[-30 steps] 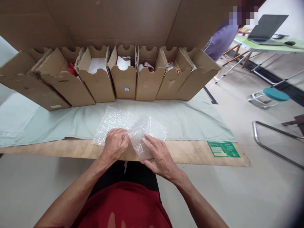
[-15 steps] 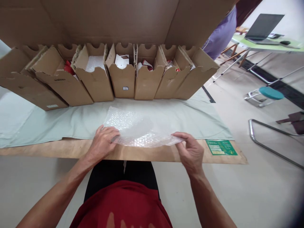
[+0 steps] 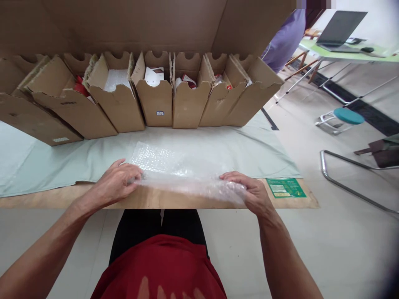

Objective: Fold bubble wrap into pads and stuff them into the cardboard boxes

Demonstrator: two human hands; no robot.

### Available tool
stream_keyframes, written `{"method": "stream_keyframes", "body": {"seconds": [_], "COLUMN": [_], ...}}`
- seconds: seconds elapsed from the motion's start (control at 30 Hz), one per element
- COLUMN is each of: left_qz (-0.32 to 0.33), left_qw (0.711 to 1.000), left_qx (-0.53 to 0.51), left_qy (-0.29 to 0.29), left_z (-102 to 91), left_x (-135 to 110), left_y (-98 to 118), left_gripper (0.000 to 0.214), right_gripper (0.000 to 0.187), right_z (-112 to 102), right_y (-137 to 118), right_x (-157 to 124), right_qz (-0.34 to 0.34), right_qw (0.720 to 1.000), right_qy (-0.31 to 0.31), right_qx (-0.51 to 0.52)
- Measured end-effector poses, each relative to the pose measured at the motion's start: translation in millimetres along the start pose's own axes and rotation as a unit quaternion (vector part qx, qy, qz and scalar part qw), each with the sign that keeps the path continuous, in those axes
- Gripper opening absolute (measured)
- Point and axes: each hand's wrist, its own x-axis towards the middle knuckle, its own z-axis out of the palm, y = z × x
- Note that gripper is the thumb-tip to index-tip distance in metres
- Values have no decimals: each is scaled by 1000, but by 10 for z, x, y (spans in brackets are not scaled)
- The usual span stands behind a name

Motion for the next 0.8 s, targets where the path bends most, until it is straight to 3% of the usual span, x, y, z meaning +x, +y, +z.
{"method": "stream_keyframes", "body": {"seconds": [0.13,0.3,0.43,0.63,0.8], "left_qz": [-56,-145,-211,-263,-281], "left_qw": [993,967,955,932,949], "left_qx": [-84,-191,-209,-234,-102], "left_qy": [-55,-82,-4,86,97], "left_z": [-139,-159,-72,13,89], "left_x": [-6,-124,-148,96,287], "left_y": [7,-50,-60,69,73], "left_gripper": [25,37,36,34,31], "right_gripper": [35,37,31,21,30], "right_z": [-36,-54,-40,39,120], "right_y": [52,103,60,135,329], "right_x": [-3,-69,-141,-277,-215], "right_qz": [129,105,88,52,-6], "right_qw": [992,994,994,972,936], "right_qy": [8,28,57,160,211], "right_qx": [-3,16,-13,-161,-281]}}
